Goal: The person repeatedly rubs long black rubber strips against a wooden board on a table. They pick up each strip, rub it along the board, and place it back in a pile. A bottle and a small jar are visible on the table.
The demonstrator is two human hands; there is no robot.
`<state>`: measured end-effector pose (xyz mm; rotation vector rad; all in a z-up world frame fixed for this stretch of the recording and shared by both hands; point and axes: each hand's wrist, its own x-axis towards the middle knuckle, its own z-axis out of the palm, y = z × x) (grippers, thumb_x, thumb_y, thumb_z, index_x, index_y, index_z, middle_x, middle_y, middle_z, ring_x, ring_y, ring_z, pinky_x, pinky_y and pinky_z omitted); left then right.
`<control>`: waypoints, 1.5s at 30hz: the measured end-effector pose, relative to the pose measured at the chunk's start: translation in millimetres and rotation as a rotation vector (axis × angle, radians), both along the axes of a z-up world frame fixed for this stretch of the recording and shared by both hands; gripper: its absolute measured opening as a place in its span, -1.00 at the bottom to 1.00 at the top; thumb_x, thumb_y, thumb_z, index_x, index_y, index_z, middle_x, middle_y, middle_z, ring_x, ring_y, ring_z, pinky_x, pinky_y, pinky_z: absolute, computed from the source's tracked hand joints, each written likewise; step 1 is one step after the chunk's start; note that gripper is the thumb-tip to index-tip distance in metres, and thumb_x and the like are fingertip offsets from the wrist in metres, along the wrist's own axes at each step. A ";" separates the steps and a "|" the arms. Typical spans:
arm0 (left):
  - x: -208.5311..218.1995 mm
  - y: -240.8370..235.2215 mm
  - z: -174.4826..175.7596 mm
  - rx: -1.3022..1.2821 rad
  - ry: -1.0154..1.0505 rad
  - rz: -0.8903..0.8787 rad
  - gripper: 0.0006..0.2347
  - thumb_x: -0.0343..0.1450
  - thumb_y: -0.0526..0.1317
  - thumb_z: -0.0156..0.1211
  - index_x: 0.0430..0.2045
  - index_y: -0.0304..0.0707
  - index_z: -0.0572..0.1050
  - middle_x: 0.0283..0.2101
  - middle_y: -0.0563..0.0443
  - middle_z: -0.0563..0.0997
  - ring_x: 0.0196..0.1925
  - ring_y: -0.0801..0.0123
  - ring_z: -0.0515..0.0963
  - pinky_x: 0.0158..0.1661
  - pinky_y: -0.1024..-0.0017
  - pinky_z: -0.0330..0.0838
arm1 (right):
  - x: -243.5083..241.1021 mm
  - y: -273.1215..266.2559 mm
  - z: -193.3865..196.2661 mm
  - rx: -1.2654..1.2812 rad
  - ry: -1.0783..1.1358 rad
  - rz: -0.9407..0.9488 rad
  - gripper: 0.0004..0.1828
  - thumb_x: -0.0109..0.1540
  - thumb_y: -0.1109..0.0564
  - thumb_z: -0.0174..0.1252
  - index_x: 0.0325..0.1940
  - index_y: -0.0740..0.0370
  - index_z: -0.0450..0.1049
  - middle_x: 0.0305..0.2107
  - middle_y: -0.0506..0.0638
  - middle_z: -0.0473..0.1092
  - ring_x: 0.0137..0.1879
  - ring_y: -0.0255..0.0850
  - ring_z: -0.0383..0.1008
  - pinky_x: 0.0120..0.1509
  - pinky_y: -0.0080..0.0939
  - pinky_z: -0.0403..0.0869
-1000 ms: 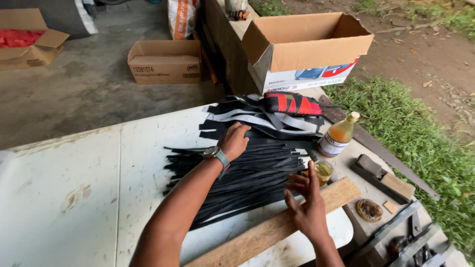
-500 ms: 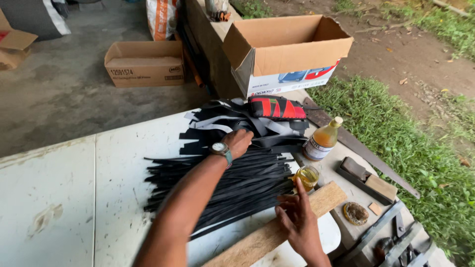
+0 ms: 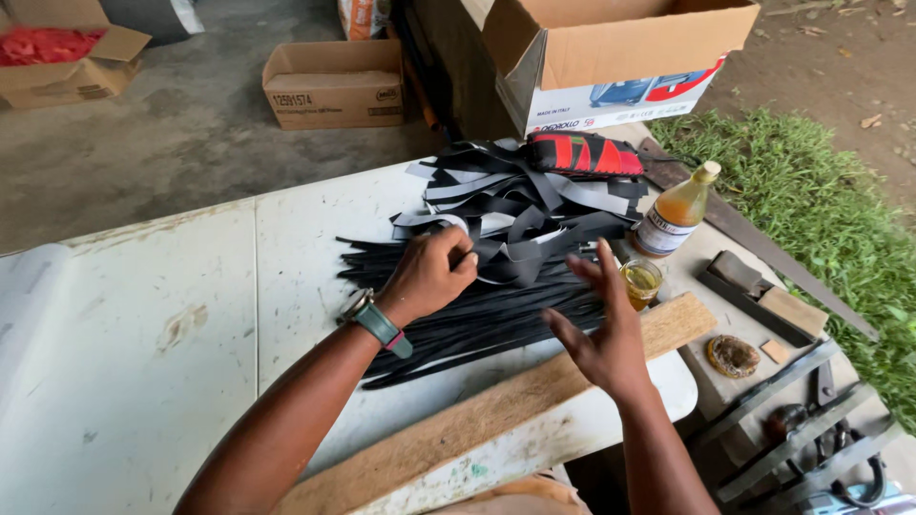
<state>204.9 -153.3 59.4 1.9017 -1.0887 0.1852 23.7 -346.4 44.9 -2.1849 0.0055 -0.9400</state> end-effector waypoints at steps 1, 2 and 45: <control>-3.2 0.6 7.6 0.052 0.189 -0.066 -0.89 0.41 -0.26 0.21 -0.36 -0.35 0.49 -0.45 -0.09 0.68 -0.49 0.16 0.61 -0.44 0.30 0.46 | 7.2 2.8 8.3 -0.047 -0.021 0.058 0.23 0.03 0.22 0.47 0.62 0.21 -0.15 0.20 0.25 0.42 0.32 0.03 0.41 0.39 -0.03 0.31; -5.9 1.7 16.0 0.105 0.379 -0.131 -0.89 0.43 -0.25 0.17 -0.31 -0.31 0.48 -0.44 -0.06 0.70 -0.55 0.20 0.55 -0.48 0.28 0.42 | 15.6 6.6 16.0 -0.093 -0.042 0.116 0.28 0.01 0.21 0.49 0.63 0.20 -0.19 0.22 0.27 0.40 0.35 0.06 0.38 0.40 -0.02 0.30; -124.9 120.2 -57.1 0.647 0.993 0.196 -0.76 0.38 -0.10 0.40 -0.26 -0.29 0.63 -0.43 -0.07 0.81 -0.38 0.44 0.73 -0.25 0.46 0.54 | -59.4 -149.0 10.3 -0.059 0.612 -0.590 0.00 0.01 0.02 0.53 0.50 0.01 0.27 -0.02 0.18 0.39 -0.03 0.00 0.49 0.08 -0.07 0.54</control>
